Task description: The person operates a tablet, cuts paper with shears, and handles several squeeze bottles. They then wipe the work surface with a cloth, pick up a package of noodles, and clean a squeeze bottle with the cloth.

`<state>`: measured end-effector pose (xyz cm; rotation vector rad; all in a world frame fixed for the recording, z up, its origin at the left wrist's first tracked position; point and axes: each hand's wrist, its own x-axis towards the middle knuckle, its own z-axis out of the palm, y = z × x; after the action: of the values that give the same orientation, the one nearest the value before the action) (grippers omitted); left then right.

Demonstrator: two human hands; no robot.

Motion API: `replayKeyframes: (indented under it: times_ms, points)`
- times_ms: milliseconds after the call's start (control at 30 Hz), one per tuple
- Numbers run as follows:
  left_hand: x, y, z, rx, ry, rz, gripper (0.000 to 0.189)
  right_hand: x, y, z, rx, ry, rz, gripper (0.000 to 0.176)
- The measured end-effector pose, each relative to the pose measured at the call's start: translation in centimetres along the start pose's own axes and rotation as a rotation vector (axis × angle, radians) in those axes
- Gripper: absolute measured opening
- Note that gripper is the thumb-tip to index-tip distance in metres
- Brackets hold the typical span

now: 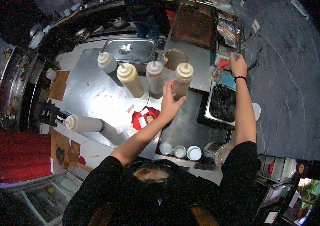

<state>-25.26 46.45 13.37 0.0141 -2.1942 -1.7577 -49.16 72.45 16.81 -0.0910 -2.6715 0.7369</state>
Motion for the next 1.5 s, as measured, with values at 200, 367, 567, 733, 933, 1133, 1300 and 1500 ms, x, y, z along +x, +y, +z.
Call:
replayKeyframes:
  times_ms: [200, 367, 567, 733, 933, 1133, 1300, 1500]
  points:
    - [1.5, -0.2, -2.1, -0.027, -0.119, -0.057, 0.074, -8.1, -12.3, -4.2, 0.493, 0.152, -0.349, 0.024]
    - [-0.9, -3.4, -6.3, -0.024, -0.388, -0.154, 0.068, -21.1, -19.9, -1.2, 0.811, 0.074, -0.300, 0.034]
    - [-15.4, -8.1, -19.6, -0.293, -0.575, -0.665, 0.046, -29.7, -22.4, 11.1, 0.593, -0.023, 0.064, 0.090]
    - [-26.4, -9.7, -32.1, -0.500, -0.074, -1.127, 0.039, -28.5, -23.5, 15.3, 0.517, 0.096, 0.133, 0.091]
    - [-26.5, -10.3, -38.2, -0.186, 0.422, -0.789, 0.056, -26.8, -22.3, 14.6, 0.352, 0.040, 0.020, 0.080]
    - [-21.5, -9.6, -38.5, 0.050, 0.414, -0.444, 0.085, -27.1, -22.3, 8.8, 0.826, -0.234, -0.071, 0.069]
    - [-18.7, -10.4, -37.9, 0.066, 0.365, -0.335, 0.081, -29.4, -24.9, -3.6, 0.931, -0.396, -0.125, 0.064]
    - [-18.4, -13.0, -36.8, 0.018, 0.383, -0.274, 0.064, -31.9, -19.6, -7.1, 0.853, -0.329, 0.028, 0.067]
